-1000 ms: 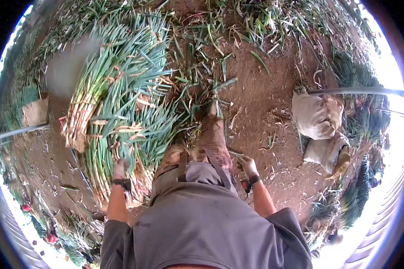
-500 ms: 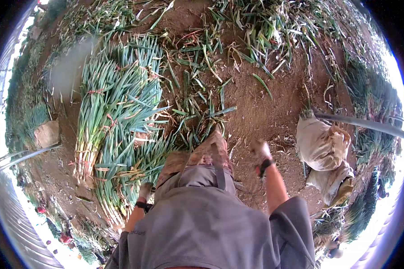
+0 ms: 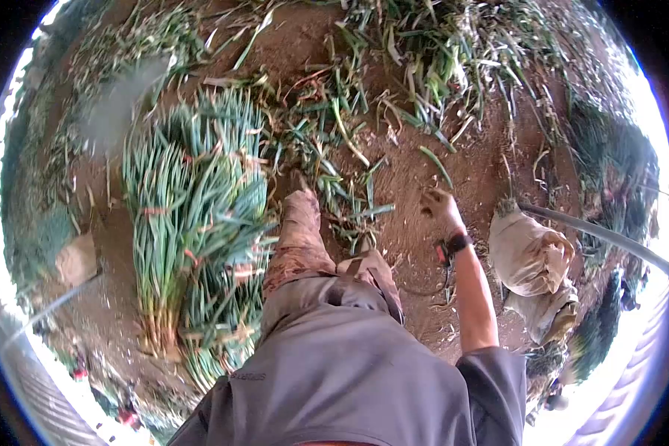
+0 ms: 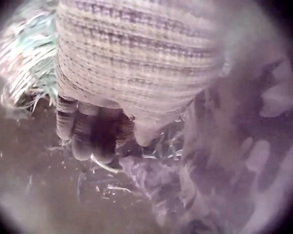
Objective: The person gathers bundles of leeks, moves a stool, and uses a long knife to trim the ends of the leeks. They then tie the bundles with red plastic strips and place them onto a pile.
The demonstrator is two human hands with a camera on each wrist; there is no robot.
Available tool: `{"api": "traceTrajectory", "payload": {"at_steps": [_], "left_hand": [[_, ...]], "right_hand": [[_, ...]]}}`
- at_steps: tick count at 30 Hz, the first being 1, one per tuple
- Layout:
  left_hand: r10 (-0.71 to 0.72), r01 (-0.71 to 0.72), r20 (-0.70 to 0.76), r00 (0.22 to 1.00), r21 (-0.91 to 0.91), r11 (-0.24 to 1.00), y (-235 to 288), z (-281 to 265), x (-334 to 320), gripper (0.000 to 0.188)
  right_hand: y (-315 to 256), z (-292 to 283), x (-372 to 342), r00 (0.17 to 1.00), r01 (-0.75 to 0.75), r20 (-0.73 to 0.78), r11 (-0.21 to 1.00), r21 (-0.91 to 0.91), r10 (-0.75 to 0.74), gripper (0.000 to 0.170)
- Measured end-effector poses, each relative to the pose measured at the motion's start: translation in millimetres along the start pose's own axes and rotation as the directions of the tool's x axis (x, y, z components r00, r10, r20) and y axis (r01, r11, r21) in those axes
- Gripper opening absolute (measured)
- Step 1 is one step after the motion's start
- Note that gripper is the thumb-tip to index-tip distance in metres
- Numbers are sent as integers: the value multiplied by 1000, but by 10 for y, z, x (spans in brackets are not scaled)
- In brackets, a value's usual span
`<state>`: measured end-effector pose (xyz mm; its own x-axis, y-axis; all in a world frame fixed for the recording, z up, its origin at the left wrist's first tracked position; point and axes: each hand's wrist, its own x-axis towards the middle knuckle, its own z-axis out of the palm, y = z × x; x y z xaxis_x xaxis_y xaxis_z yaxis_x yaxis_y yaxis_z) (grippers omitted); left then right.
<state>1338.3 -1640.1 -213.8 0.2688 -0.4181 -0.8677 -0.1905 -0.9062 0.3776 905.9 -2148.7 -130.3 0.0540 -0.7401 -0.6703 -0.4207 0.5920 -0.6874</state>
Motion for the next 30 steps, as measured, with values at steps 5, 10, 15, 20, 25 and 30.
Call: {"api": "traceTrajectory", "payload": {"at_steps": [5,10,15,20,25,30], "left_hand": [[568,-504,207,796,747,433,413,-1134,987,32],[-395,355,60,917,-579,734,1724,-2587,1291,17],[-136,31,-158,978,-535,844,2732,-3285,1919,24],[58,-136,-164,985,-518,844,3785,-3179,2649,24],[221,-209,30,975,-226,951,4864,-2787,2599,23],[36,-26,38,999,-238,971,5389,-2776,2685,26]], "right_hand": [[-714,275,-12,973,-228,-34,972,55,230,32],[-1113,445,256,987,-79,-131,991,112,93,31],[-653,831,196,954,-202,-162,939,280,253,26],[-232,1340,-76,842,-497,-24,791,356,539,23],[-698,1272,398,861,-493,105,765,414,498,32],[-1108,450,1252,833,-514,18,761,395,553,23]]}}
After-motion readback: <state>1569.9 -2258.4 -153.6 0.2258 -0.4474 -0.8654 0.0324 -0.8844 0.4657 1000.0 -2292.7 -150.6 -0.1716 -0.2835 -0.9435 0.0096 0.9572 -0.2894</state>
